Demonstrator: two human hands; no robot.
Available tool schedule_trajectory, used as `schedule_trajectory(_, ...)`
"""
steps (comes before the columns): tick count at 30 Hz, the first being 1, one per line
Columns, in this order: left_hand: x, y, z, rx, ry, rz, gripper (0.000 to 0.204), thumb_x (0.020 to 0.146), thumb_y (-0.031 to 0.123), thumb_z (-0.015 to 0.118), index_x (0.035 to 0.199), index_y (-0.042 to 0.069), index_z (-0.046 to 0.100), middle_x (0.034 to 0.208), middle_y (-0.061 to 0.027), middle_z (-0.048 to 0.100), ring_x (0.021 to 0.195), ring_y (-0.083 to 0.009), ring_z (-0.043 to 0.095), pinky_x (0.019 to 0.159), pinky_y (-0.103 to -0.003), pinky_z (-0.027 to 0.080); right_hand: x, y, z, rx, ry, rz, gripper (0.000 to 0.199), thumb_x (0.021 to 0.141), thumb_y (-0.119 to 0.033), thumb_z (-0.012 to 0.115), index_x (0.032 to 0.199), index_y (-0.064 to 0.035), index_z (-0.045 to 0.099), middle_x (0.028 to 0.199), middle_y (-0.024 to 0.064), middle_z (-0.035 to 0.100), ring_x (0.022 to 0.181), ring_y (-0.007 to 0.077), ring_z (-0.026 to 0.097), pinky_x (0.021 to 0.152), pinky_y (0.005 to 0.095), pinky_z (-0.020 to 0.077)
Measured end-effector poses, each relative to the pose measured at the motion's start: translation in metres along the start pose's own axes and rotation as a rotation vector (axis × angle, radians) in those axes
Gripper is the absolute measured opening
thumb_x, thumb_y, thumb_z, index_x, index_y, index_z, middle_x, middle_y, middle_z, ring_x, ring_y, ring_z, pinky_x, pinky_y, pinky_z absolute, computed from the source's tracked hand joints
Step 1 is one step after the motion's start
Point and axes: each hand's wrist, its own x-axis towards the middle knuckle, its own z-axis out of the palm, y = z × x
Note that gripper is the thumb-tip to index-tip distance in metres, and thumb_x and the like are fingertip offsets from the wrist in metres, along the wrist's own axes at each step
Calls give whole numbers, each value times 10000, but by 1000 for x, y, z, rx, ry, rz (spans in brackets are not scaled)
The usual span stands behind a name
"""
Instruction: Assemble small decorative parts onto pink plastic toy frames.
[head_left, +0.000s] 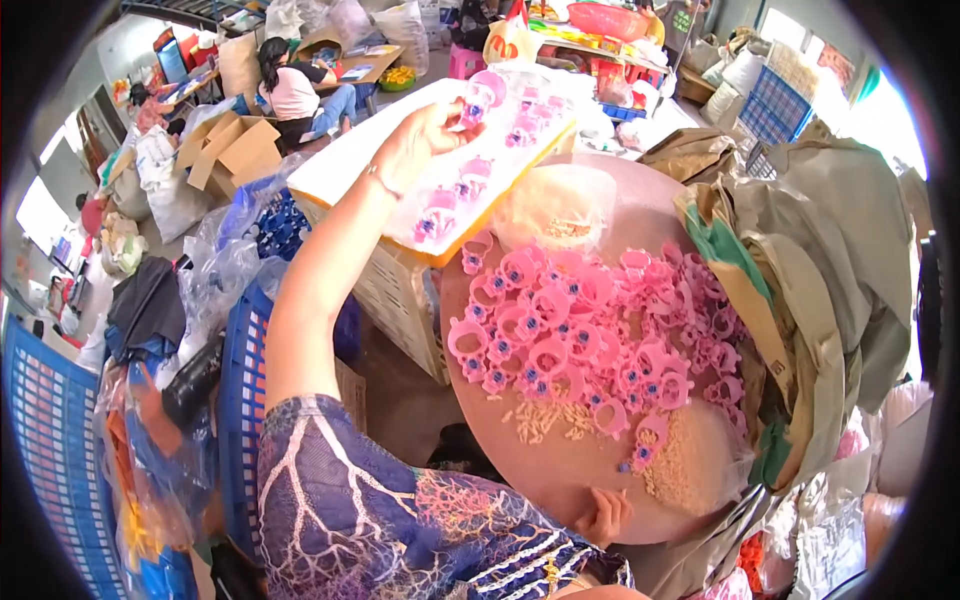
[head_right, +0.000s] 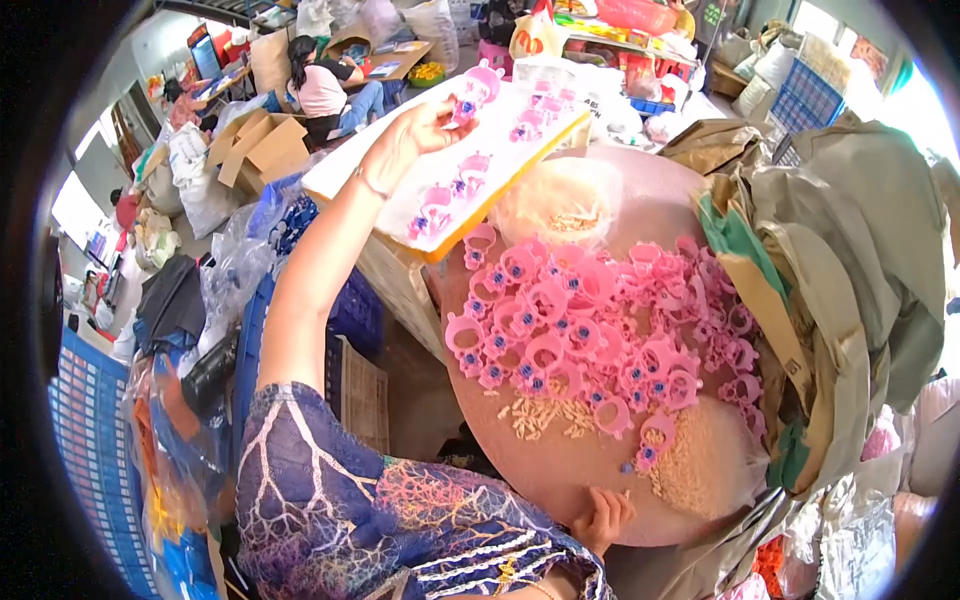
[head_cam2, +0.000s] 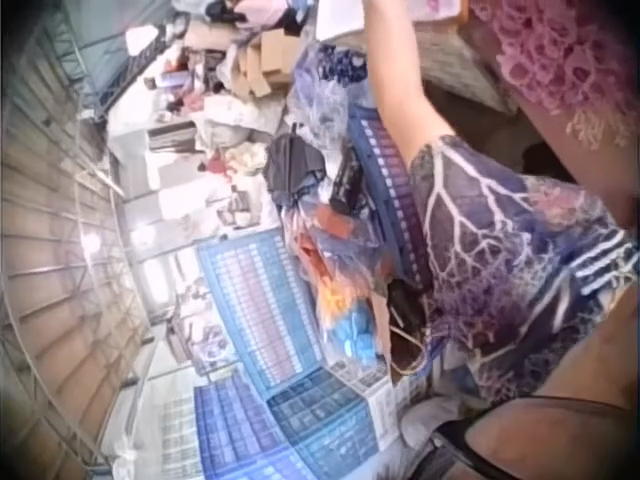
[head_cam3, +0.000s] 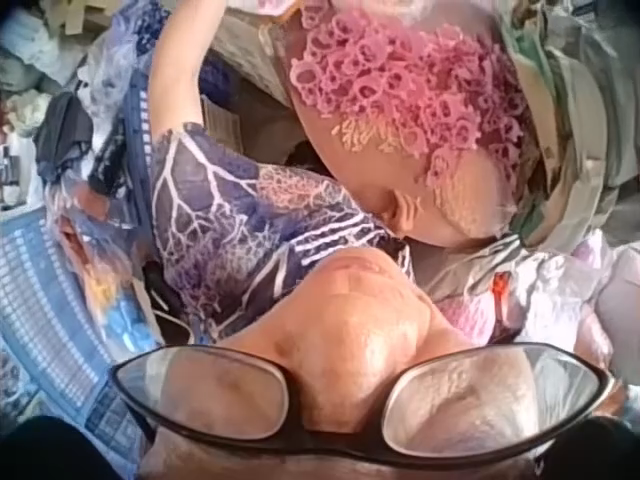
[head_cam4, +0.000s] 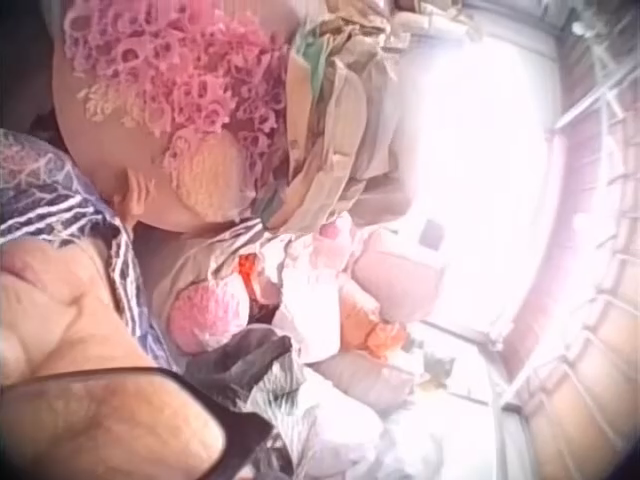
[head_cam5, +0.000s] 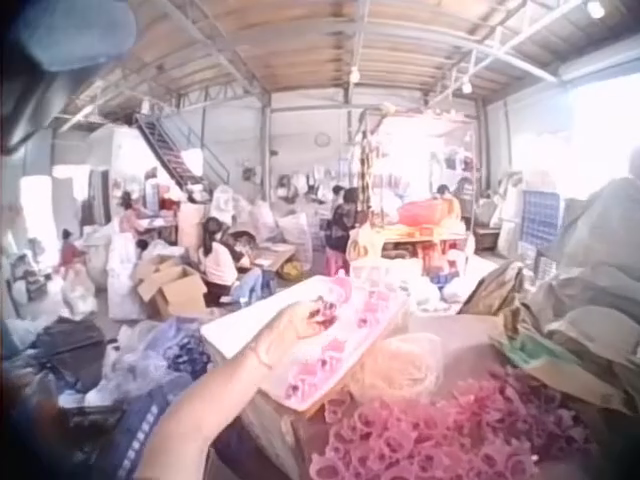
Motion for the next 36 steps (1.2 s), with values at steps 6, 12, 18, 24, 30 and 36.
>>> schedule_trajectory(6,174,21,-37,19,173,-46,112,935,70,595,1040,52,631,957,-141,651,847,-301,646,709,-473,587,-6,-3,2,-41,-51,10,370,627,47,601,956,-74,720,935,91,679,923,322,608,908,470,473)
schedule_trajectory(12,277,-5,-45,69,249,126,121,900,95,578,994,90,654,919,-123,675,782,-285,656,598,-514,578,-20,-4,-2,-34,-120,100,329,706,-82,686,1033,-56,704,993,121,675,989,327,609,1011,548,395)
schedule_trajectory(18,358,-97,-45,129,313,120,165,874,76,579,1011,35,660,907,-184,669,720,-318,678,532,-472,570,2,-23,-7,-44,-169,279,339,789,-176,724,1090,-20,705,1043,172,666,1036,348,610,1110,628,345)
schedule_trajectory(24,411,-55,-86,954,125,577,234,847,208,673,853,-25,684,715,-152,666,576,-253,673,515,-367,560,13,-34,-7,-8,-171,273,236,824,-100,681,1039,-6,705,991,165,666,983,354,620,1071,586,415)
schedule_trajectory(30,353,-60,-45,490,300,314,393,813,315,729,838,-75,685,813,-195,693,594,-257,692,570,-371,589,22,-44,-10,-44,-159,317,179,861,-113,668,997,-5,708,972,159,662,955,348,615,1054,569,434)
schedule_trajectory(36,351,-34,-56,1316,444,423,383,878,328,636,916,-39,739,857,-200,738,766,-292,742,731,-388,577,18,-43,-11,-21,-178,323,192,879,-150,662,999,-8,707,966,159,656,945,350,611,1035,544,452)
